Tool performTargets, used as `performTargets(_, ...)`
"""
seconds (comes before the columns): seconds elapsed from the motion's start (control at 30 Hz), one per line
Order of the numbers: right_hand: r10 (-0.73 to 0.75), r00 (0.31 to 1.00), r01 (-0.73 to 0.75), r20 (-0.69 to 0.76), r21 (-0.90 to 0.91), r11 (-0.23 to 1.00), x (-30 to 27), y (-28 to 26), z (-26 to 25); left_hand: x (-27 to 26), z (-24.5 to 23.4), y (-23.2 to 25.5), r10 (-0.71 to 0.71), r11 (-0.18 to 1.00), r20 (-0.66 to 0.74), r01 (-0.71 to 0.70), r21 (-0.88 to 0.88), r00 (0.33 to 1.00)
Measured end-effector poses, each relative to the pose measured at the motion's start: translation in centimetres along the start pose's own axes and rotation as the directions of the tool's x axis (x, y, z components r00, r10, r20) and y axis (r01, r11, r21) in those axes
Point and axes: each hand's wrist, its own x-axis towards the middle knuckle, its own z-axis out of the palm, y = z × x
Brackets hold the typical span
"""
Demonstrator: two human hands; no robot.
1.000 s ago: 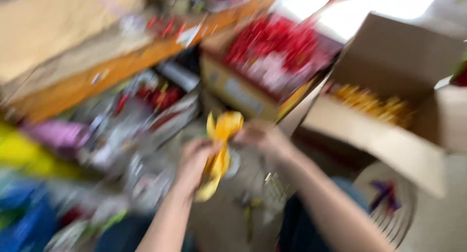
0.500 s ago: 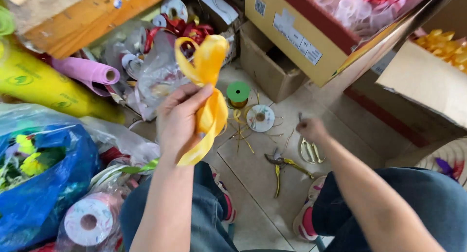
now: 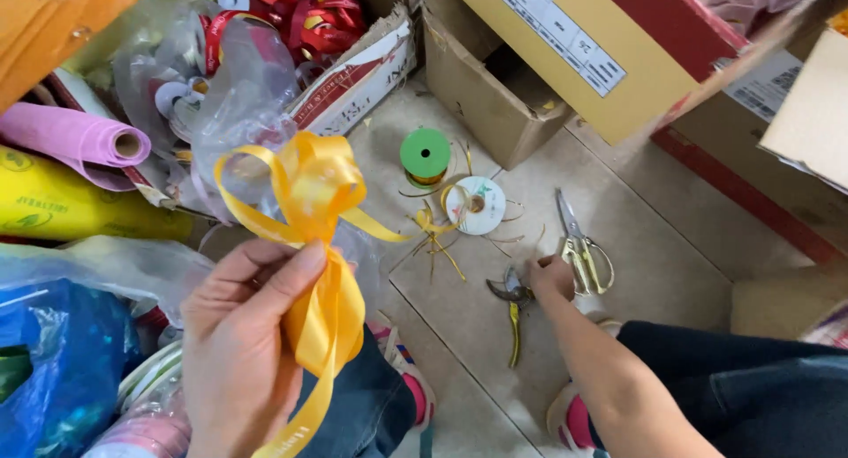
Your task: Making a decorative bow from yellow ribbon by folding and looping it.
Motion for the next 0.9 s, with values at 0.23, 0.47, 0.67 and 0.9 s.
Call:
performTargets(0.23, -0.148, 0.98, 0.144, -0.136, -0.037, 0.989, 4.8, -0.7, 3.4, 2.3, -0.1, -0.7, -0.009, 0.999, 0.019, 0.01, -0.031, 1.0)
performTargets(0.47, -0.751, 0.632, 0.565, 0.192, 0.549, 0.616, -9.7, -8.4, -9.6, 2.1, -0.9, -1.0, -0.076, 0.994, 0.092, 0.068, 0.086, 0.993)
performTargets(0.67, -0.868, 0.243, 0.713, 0.433, 0.527, 0.463, -28.4, -14.4, -17.5, 1.3, -0.3, -2.9, -0.027, 0.985, 0.213, -0.011, 0.173, 0.977)
performTargets(0.9, -0.919, 0.269, 0.757, 0.289, 0.526, 0.387, -30.3, -14.0, -23.7, -0.5, 1.6, -4.6, -0.063, 0.981, 0.337, -0.004, 0.194, 0.939)
